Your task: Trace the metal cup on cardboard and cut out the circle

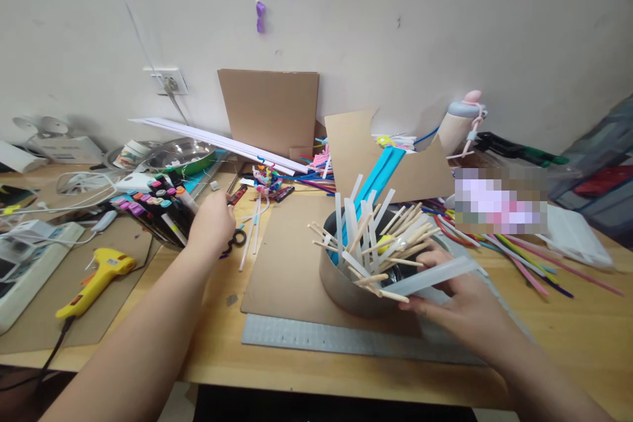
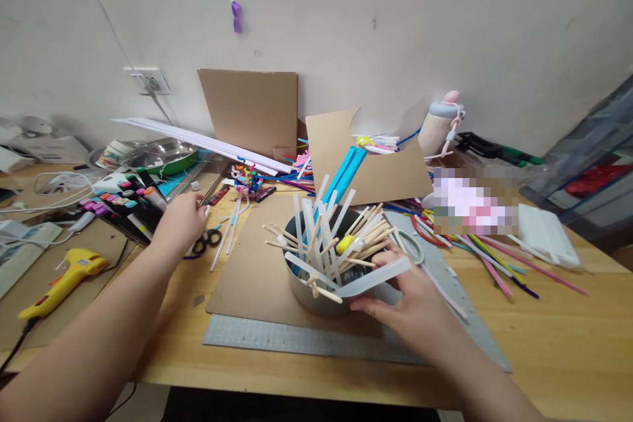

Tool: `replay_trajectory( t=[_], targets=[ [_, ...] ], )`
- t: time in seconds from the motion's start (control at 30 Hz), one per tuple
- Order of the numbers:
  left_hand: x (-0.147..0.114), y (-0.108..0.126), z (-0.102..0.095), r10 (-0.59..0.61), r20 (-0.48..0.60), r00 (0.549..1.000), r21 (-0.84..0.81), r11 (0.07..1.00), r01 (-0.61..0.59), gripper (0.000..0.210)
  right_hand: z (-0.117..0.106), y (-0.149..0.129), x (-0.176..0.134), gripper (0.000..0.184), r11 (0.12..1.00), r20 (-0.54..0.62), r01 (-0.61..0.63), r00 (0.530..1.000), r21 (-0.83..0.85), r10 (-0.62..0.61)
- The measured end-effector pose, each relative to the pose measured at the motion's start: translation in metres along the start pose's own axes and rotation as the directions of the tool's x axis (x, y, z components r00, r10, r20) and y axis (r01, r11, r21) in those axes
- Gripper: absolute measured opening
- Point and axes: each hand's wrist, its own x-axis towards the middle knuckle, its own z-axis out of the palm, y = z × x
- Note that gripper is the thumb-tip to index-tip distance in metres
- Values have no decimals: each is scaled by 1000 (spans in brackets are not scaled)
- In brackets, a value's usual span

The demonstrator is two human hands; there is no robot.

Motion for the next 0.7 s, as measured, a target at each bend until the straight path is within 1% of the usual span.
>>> replay_trajectory(
  t=[0.07,0.17,0.2,0.27,0.33,0.37,0.43,0.5,0.57,0.63,0.7],
  targets=[
    [-4,-3,2,14,22,1000,9,1000,-14,33,0,-1,0,26,1000,-11,1,1000,-14,-1],
    [-12,-5,15,14,113,994,26,1000,-17,25,0,-2,-1,22,999,-31,11,999,-39,-12],
    [-14,-5,21,9,128,992,30,999,-13,24,0,-2,-1,21,999,-34,14,999,-43,-15],
    [-14,-5,28,-4,130,992,28,1000,0,23,1,-1,-1,21,999,-45,22,999,-44,-24],
    [-12,-5,27,-6,98,995,11,1000,5,20,1,0,-1,21,999,-53,29,998,-44,-31],
    [-9,-5,22,-3,65,998,-3,1000,3,19,1,1,0,21,999,-52,28,998,-45,-31],
    [-4,-8,6,7,-34,999,-45,999,-8,21,2,2,-1,22,999,-40,16,999,-48,-18],
    [-1,-12,-15,6,-149,989,-95,995,-20,26,2,3,-1,24,998,-37,-3,999,-56,0],
    [-1,-18,-33,-16,-234,972,-130,991,-15,28,2,3,-1,25,997,-42,-9,999,-70,6],
    [-4,-23,-44,-50,-277,959,-129,992,15,26,2,4,-1,24,997,-45,-3,999,-81,0],
    [-8,-26,-48,-82,-285,955,-97,994,57,23,2,4,-1,23,996,-44,10,999,-83,-14]
  ],
)
